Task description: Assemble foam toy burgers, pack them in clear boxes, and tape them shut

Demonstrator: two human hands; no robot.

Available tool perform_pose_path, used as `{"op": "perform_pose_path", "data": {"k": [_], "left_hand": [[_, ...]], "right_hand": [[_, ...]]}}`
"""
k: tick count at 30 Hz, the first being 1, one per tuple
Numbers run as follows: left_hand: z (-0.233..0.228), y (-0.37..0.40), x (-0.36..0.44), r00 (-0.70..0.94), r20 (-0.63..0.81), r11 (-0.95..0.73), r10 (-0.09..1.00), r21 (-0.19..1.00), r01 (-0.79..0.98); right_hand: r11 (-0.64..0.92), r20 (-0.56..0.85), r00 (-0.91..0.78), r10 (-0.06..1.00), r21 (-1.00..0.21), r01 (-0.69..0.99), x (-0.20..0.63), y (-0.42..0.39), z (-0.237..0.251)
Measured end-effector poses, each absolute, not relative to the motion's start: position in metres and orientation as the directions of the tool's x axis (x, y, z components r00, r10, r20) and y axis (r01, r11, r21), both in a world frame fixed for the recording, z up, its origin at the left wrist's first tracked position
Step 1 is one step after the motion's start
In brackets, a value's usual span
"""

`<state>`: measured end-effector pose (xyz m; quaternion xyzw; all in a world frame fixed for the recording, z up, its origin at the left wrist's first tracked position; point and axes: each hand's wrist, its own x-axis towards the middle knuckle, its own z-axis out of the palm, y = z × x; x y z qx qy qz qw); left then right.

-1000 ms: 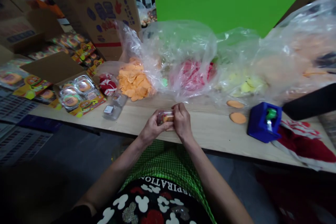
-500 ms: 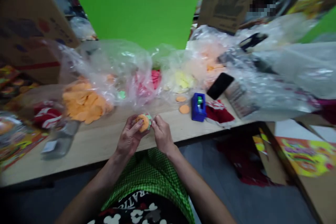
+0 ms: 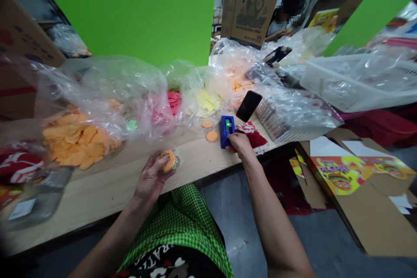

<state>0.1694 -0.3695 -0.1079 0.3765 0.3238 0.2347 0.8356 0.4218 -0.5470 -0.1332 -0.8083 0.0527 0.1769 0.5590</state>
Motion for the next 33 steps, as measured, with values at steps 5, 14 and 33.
{"op": "perform_pose_path", "data": {"k": [5, 14, 33], "left_hand": [[-0.112, -0.369, 0.163, 0.689, -0.373, 0.602, 0.621, 0.790, -0.115], [-0.117, -0.363, 0.162, 0.675, -0.367, 0.625, 0.640, 0.760, -0.180], [-0.103, -0.342, 0.142, 0.556, -0.243, 0.510, 0.795, 0.765, -0.393]], "right_hand": [[-0.229, -0.355, 0.919, 0.172, -0.921, -0.313, 0.412, -0.552, -0.128], [-0.130, -0.202, 0.978, 0.046, -0.972, -0.195, 0.383, -0.556, -0.169], [0.038, 0.083, 0.477, 0.875, -0.994, 0.102, 0.245, -0.445, -0.107]]}}
